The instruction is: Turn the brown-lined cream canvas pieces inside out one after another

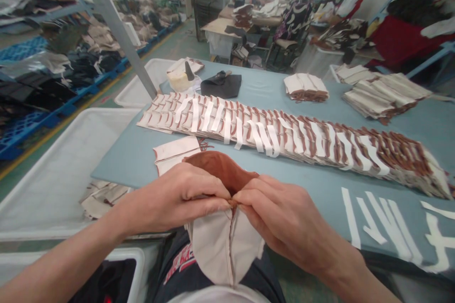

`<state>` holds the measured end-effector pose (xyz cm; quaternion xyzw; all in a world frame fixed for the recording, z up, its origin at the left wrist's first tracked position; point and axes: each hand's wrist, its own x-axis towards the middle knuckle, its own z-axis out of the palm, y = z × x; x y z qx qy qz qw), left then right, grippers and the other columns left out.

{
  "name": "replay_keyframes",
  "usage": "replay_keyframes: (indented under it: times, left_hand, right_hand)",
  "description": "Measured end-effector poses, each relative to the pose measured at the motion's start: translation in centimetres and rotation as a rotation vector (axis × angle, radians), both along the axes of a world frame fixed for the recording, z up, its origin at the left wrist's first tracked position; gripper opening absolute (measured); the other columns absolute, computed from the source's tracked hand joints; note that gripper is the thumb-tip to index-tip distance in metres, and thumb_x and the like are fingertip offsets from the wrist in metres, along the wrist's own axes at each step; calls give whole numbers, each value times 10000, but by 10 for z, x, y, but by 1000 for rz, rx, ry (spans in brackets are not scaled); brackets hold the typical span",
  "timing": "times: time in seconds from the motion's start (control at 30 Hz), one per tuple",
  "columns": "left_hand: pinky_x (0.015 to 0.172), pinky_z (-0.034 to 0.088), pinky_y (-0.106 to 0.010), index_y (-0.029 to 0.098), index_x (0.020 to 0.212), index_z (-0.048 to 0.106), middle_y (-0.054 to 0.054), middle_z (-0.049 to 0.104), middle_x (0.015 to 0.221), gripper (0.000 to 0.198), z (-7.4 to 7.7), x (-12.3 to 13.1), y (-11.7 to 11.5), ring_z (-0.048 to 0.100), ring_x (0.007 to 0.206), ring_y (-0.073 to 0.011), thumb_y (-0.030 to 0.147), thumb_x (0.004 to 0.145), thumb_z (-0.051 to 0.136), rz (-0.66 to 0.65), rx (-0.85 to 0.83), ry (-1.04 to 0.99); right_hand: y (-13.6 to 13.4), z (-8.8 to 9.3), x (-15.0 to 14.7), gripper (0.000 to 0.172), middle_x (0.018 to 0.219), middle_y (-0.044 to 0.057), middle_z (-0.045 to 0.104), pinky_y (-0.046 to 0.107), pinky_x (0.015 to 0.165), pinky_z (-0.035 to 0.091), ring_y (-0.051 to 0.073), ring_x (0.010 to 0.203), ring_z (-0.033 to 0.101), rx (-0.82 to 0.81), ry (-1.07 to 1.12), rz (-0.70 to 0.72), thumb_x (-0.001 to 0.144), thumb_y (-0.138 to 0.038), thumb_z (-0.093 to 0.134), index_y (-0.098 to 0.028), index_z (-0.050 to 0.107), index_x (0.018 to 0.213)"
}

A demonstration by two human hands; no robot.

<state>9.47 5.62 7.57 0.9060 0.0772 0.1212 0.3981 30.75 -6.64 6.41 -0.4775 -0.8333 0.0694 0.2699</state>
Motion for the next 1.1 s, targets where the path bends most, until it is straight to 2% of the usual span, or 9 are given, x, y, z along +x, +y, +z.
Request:
replay_keyframes:
  times: [0.13, 0.2, 0.33, 0.43, 0.5, 0.6, 0.8, 0.97, 1.1]
  left_hand:
    - [702, 487, -187, 154, 985, 756, -20, 785, 871, 159, 5, 5, 11, 701, 753, -120, 226, 1014, 618, -56, -225, 97]
    - [620, 453, -187, 143, 896, 725, 1, 733, 766, 182, 7, 9, 11, 639, 655, -103, 222, 1008, 606, -88, -217, 129]
    - [518, 310, -263, 177, 700, 533, 41, 543, 598, 261, 3, 14, -3, 470, 524, -101, 114, 953, 526, -49, 242, -13]
    - [519, 290, -299, 203, 699, 476, 28, 547, 608, 290, -7, 13, -12, 470, 530, -125, 88, 965, 470, -19, 468, -104]
    - [523, 312, -283, 205, 718, 484, 27, 559, 615, 297, -12, 10, -12, 491, 536, -123, 130, 1004, 465, -4, 457, -111]
    - [555, 364, -236, 188, 785, 537, 21, 595, 660, 296, -16, 6, -6, 546, 574, -110, 240, 1067, 461, -4, 326, -69]
    - [600, 383, -210, 163, 817, 619, 20, 643, 693, 340, -17, 2, 4, 564, 612, -96, 367, 1071, 519, 36, 107, -14]
    - [650, 392, -239, 174, 902, 642, 3, 668, 780, 242, -10, 3, 4, 597, 689, -119, 316, 1061, 528, -6, 178, 53]
    - [570, 315, -279, 191, 742, 553, 33, 576, 642, 218, 1, 13, -4, 514, 581, -124, 191, 960, 540, 26, 294, 116]
  right_hand:
    - [-2, -2, -2, 264, 815, 56, 696, 321, 751, 458, 189, 755, 594, 68, -15, 14, 1070, -122, 461, -149, 654, 892]
    - [-3, -1, -2, 251, 830, 63, 707, 320, 767, 467, 186, 761, 600, 79, -16, 14, 1068, -116, 461, -149, 653, 911]
    - [-1, -4, 0, 230, 796, 47, 698, 307, 742, 468, 181, 742, 602, 50, 24, 0, 1057, -127, 466, -169, 639, 911]
    - [1, -9, 0, 230, 754, 31, 673, 289, 691, 454, 167, 701, 587, -21, 117, -18, 1042, -154, 475, -181, 620, 866]
    - [2, -11, -2, 217, 741, 21, 667, 280, 685, 448, 159, 695, 588, -49, 163, -45, 1020, -150, 485, -187, 615, 849]
    - [3, -12, -5, 202, 750, 16, 677, 274, 693, 446, 153, 703, 599, -53, 183, -72, 1002, -145, 501, -189, 623, 848]
    - [6, -13, -11, 291, 763, 33, 699, 294, 750, 453, 170, 723, 616, 72, 38, -80, 1068, -166, 459, -175, 643, 844]
    - [2, -5, -9, 301, 779, 43, 680, 330, 755, 455, 199, 753, 611, -3, -56, -49, 1072, -144, 429, -180, 651, 873]
    - [-2, 7, -5, 221, 843, 62, 680, 356, 767, 459, 222, 796, 618, -88, -128, -12, 993, -62, 485, -179, 642, 890]
